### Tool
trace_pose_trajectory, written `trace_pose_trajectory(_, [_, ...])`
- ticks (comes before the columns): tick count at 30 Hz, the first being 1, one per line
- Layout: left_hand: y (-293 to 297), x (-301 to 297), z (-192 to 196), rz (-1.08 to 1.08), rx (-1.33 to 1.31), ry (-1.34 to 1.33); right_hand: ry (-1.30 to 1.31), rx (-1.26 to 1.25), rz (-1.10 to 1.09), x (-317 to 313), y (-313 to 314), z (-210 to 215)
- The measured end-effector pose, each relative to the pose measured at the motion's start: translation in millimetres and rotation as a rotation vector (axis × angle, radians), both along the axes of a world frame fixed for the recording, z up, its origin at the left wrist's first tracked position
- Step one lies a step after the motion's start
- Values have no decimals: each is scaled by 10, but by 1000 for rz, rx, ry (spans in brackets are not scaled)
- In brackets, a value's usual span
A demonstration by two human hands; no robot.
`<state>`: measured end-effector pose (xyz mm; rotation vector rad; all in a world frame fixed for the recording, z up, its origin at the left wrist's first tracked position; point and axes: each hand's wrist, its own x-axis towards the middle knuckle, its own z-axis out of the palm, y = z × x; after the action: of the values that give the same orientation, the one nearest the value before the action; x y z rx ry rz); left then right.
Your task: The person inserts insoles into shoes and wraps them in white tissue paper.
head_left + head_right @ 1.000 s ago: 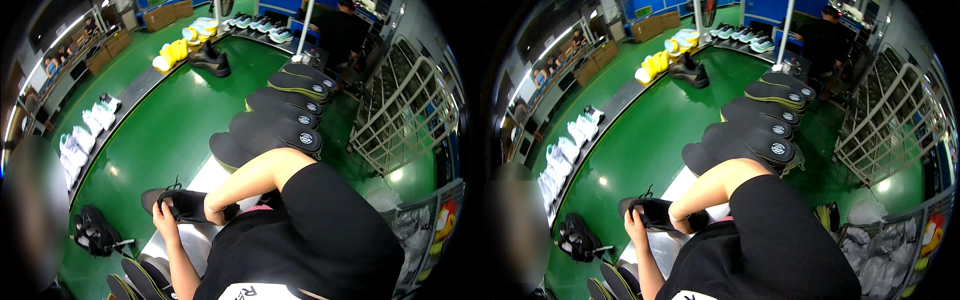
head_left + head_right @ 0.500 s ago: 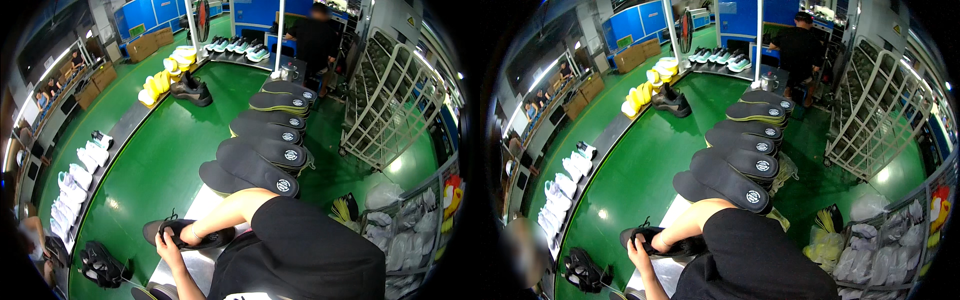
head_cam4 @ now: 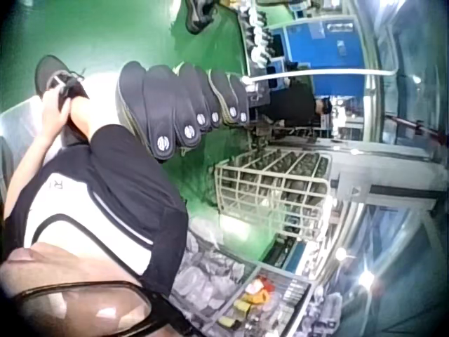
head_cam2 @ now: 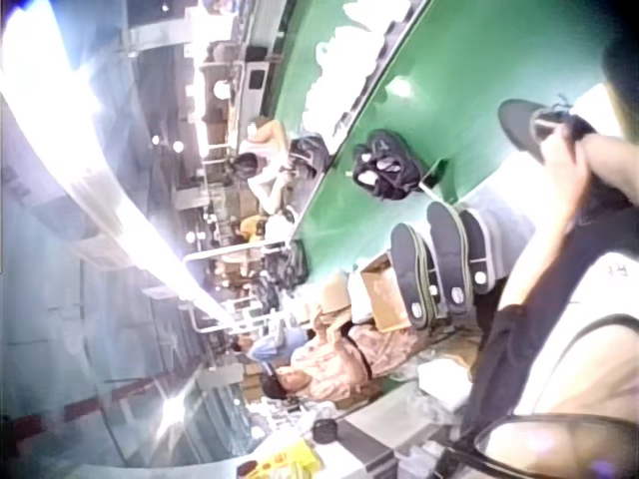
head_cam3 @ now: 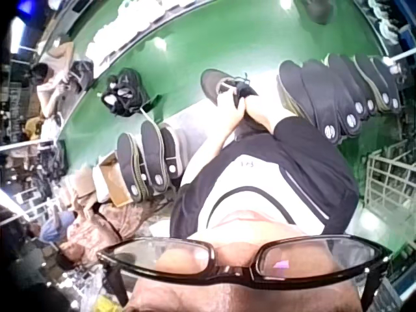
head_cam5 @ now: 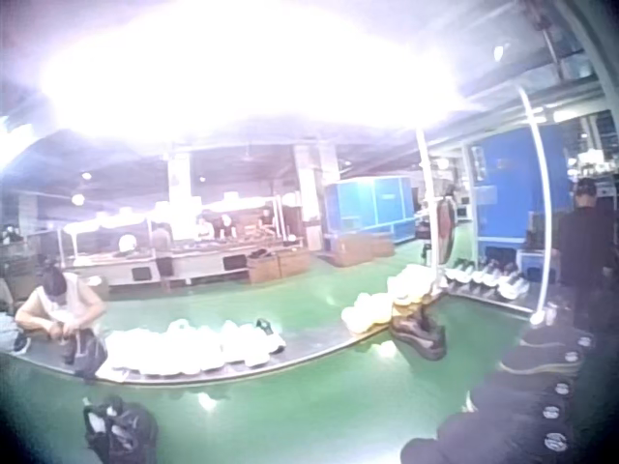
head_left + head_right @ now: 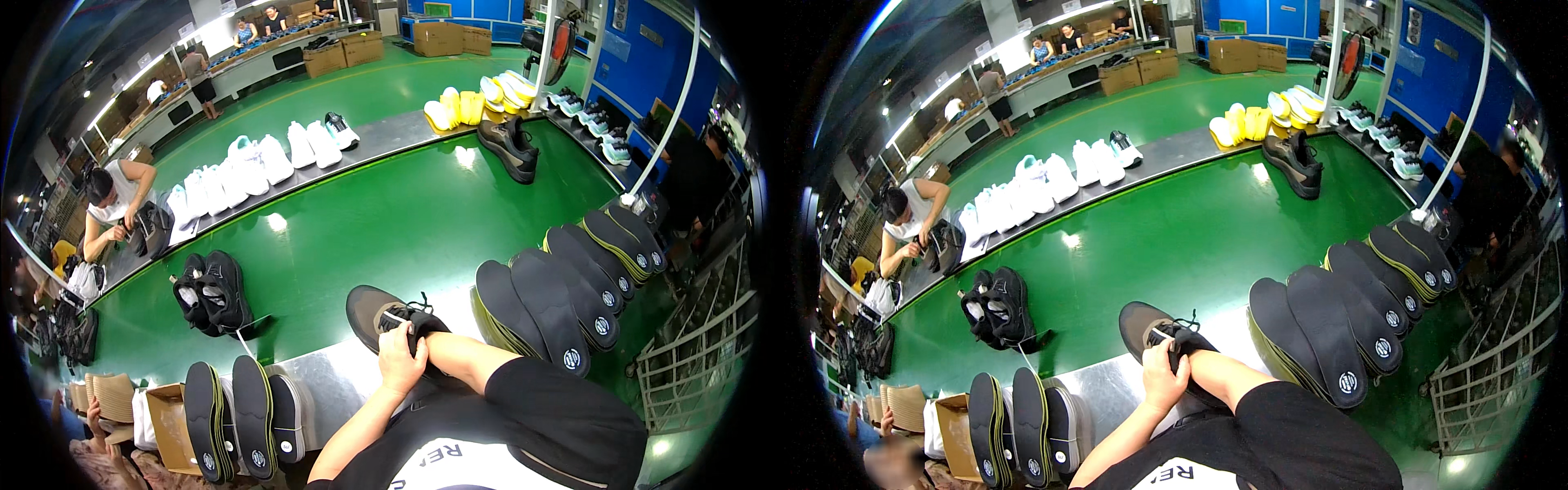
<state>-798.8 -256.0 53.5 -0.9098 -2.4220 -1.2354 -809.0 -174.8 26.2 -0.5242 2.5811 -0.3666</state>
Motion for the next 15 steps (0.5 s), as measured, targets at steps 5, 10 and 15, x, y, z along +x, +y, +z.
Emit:
trace_pose_trajectory(5, [-19,1,-19,-13,22,45,74,-18,36,57,140,-45])
trace_pose_trajectory(10, [6,-33,-3,-22,-32,50,-163,303,391,214,425,262])
trace_pose_trajectory(15, [17,-53,-47,-9,-32,62,-310,240,1021,317,679,390])
